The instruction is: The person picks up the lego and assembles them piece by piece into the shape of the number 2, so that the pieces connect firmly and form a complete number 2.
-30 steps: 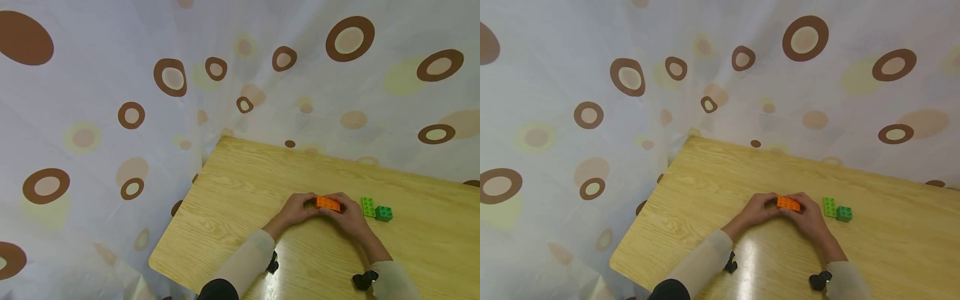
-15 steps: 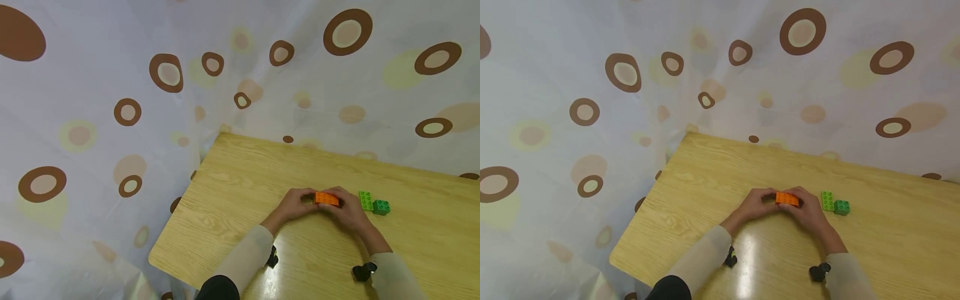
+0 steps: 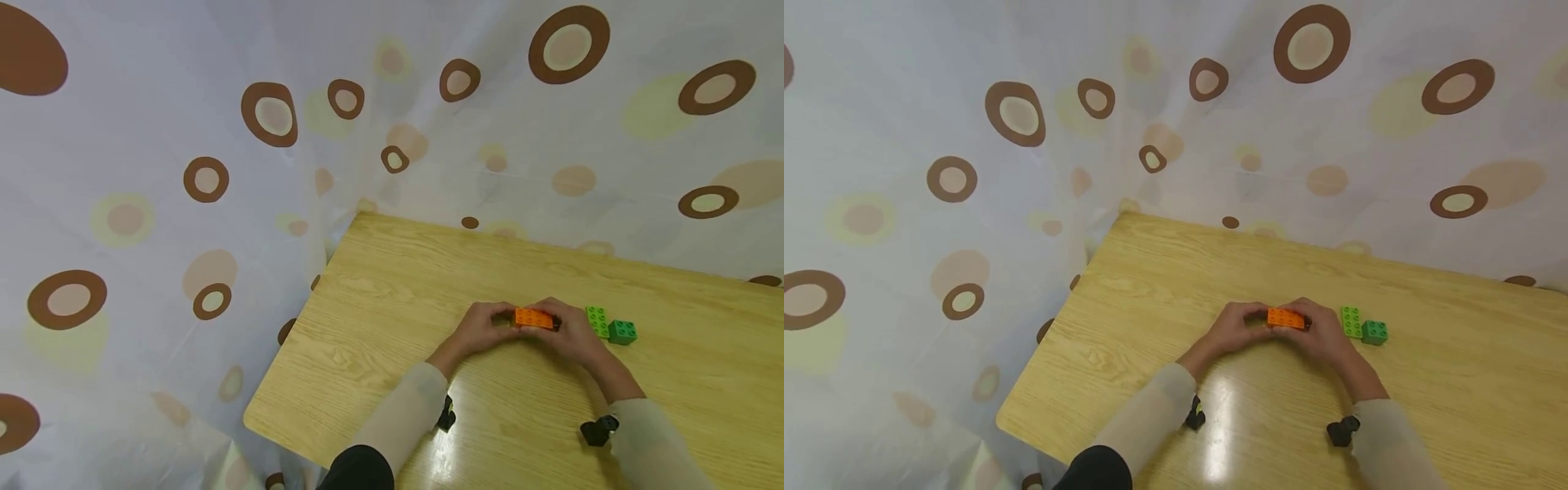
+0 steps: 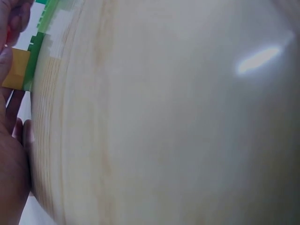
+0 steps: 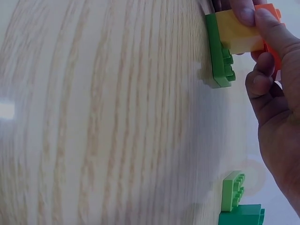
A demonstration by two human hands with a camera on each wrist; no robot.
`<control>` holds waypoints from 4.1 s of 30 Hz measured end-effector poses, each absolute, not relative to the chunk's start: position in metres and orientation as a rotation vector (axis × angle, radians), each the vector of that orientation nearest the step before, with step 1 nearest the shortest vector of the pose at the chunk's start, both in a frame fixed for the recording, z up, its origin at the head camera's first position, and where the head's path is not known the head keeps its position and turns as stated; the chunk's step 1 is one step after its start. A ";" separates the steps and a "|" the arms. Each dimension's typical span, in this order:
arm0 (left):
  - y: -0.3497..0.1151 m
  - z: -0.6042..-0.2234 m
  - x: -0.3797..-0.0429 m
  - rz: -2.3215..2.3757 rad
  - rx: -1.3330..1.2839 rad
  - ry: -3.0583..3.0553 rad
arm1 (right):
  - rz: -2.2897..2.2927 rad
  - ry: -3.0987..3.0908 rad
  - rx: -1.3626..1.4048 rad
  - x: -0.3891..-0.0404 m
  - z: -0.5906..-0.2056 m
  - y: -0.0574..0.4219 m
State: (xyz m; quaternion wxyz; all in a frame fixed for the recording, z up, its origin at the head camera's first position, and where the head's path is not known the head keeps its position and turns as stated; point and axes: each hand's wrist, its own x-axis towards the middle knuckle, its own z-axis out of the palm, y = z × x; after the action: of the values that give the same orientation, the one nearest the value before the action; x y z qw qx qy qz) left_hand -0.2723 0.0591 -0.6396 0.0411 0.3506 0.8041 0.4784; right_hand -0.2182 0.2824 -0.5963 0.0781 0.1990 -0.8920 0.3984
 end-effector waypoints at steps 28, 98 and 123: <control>0.067 -0.634 -0.264 1.611 0.991 2.315 | 1.121 -2.549 0.106 -0.176 -0.590 0.349; 0.072 -0.632 -0.258 1.699 1.022 2.286 | 1.136 -2.503 0.340 -0.185 -0.597 0.287; 0.069 -0.630 -0.254 1.746 0.980 2.265 | 1.367 -2.426 -0.271 -0.165 -0.609 0.338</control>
State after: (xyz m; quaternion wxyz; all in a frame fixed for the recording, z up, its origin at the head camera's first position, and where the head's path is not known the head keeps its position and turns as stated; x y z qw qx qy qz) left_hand -0.2540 0.0693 -0.6304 0.0594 0.3237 0.7479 0.5765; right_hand -0.1649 0.3380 -0.6087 0.1708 -0.0954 -0.8543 0.4815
